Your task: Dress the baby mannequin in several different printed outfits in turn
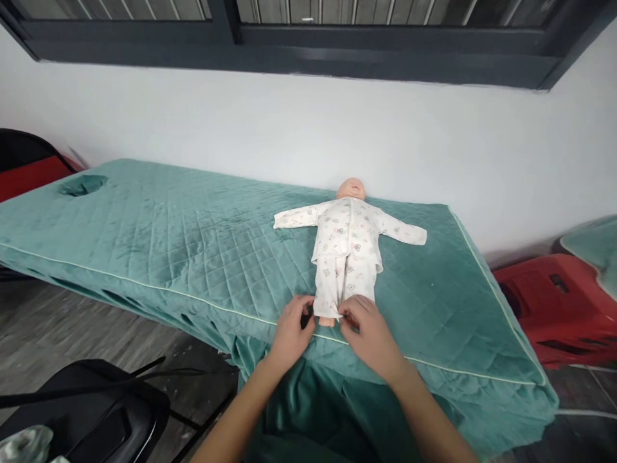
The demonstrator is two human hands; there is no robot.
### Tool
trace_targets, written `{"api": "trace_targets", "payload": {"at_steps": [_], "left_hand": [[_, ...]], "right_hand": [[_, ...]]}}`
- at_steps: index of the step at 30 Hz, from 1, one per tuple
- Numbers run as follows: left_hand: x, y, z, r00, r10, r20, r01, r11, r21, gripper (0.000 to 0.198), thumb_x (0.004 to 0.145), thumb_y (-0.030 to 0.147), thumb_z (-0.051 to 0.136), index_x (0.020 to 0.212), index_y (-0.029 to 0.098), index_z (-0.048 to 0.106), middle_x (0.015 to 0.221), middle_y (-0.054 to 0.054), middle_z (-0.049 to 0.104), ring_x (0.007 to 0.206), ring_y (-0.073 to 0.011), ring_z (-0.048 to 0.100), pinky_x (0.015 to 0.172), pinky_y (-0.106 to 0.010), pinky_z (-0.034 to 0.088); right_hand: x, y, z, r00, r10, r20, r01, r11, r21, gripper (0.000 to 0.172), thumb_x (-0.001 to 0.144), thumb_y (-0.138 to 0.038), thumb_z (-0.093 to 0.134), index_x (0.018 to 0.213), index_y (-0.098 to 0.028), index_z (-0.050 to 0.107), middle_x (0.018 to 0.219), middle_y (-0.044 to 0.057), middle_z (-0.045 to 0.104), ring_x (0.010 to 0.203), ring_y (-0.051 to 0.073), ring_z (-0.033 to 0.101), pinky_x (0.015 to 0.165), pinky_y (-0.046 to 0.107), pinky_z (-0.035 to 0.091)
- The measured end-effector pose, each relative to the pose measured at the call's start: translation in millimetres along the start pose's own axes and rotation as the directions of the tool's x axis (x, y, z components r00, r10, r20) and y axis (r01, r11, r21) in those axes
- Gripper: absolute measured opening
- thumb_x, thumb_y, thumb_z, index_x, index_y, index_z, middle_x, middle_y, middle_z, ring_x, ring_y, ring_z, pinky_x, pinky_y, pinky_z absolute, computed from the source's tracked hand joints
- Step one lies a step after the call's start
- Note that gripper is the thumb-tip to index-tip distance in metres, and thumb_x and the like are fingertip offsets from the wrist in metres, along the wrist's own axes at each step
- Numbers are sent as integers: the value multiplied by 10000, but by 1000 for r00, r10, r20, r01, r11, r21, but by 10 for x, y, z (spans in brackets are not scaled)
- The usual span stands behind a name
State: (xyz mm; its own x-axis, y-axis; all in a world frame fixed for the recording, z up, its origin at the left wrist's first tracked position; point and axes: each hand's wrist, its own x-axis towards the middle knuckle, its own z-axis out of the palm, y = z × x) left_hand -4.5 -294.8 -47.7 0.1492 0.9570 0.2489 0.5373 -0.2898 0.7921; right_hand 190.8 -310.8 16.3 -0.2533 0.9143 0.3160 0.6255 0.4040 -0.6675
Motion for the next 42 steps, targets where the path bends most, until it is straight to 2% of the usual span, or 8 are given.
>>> {"api": "trace_targets", "payload": {"at_steps": [4,10,17,23,28,35,39,42], "left_hand": [[57,33,44,1000,28,-2,-28,997,68,256,832,203,575,1074,260,636,955,-38,698,852,-217,648,788,-372,494],[-28,5,118,992,-37,-122,33,999,-36,86,879,255,513,881,268,599,910,-34,696,863,-225,657,812,-403,508],[-173,4,108,975,-84,-207,73,996,-58,126,866,238,497,944,284,585,1001,-69,669,957,-238,660,876,-446,536],[-156,43,162,978,-39,-206,46,998,31,251,842,264,575,1092,263,595,1034,-78,675,989,-252,652,897,-451,513],[-145,-2,256,956,-59,-288,86,993,82,135,866,237,514,972,268,594,928,-54,676,888,-248,648,821,-445,504],[-347,186,219,933,31,-360,4,995,96,105,911,221,535,1001,270,552,1036,-84,641,995,-241,636,865,-441,546],[-339,480,267,942,226,-247,-156,949,276,292,915,195,567,1195,274,556,1280,-121,598,1238,-278,556,1042,-514,484],[-208,629,355,953,278,-123,-212,897,389,301,925,165,554,1218,229,567,1419,-136,534,1390,-313,440,1108,-559,437]], "right_hand": [[-29,-4,35,1000,-25,-13,24,997,-74,170,894,-42,550,893,-209,579,872,14,639,861,198,585,841,357,458],[-85,31,113,996,-85,-17,81,981,-174,141,925,-67,545,916,-199,594,901,33,644,898,211,574,870,385,468],[-156,60,-10,980,-199,25,200,958,-207,212,945,-87,510,1030,-226,647,961,54,667,970,231,586,957,458,488],[-446,383,-150,983,-27,-183,10,996,-92,372,927,-114,501,1273,-240,545,1248,116,603,1180,266,575,985,478,523],[-531,592,33,969,101,-224,-142,974,-177,270,901,-146,561,1163,-210,556,1112,112,616,1037,280,591,887,488,533],[-376,540,-51,981,96,-167,-98,995,-5,77,953,-190,532,931,-220,599,867,33,625,812,205,602,734,345,497],[-345,402,-192,980,114,-161,-90,985,150,105,957,-253,566,861,-226,598,797,4,605,756,175,590,716,305,472],[-327,321,-227,977,156,-145,-125,971,205,141,960,-304,581,849,-220,599,787,-1,598,745,165,584,720,294,465]]}}
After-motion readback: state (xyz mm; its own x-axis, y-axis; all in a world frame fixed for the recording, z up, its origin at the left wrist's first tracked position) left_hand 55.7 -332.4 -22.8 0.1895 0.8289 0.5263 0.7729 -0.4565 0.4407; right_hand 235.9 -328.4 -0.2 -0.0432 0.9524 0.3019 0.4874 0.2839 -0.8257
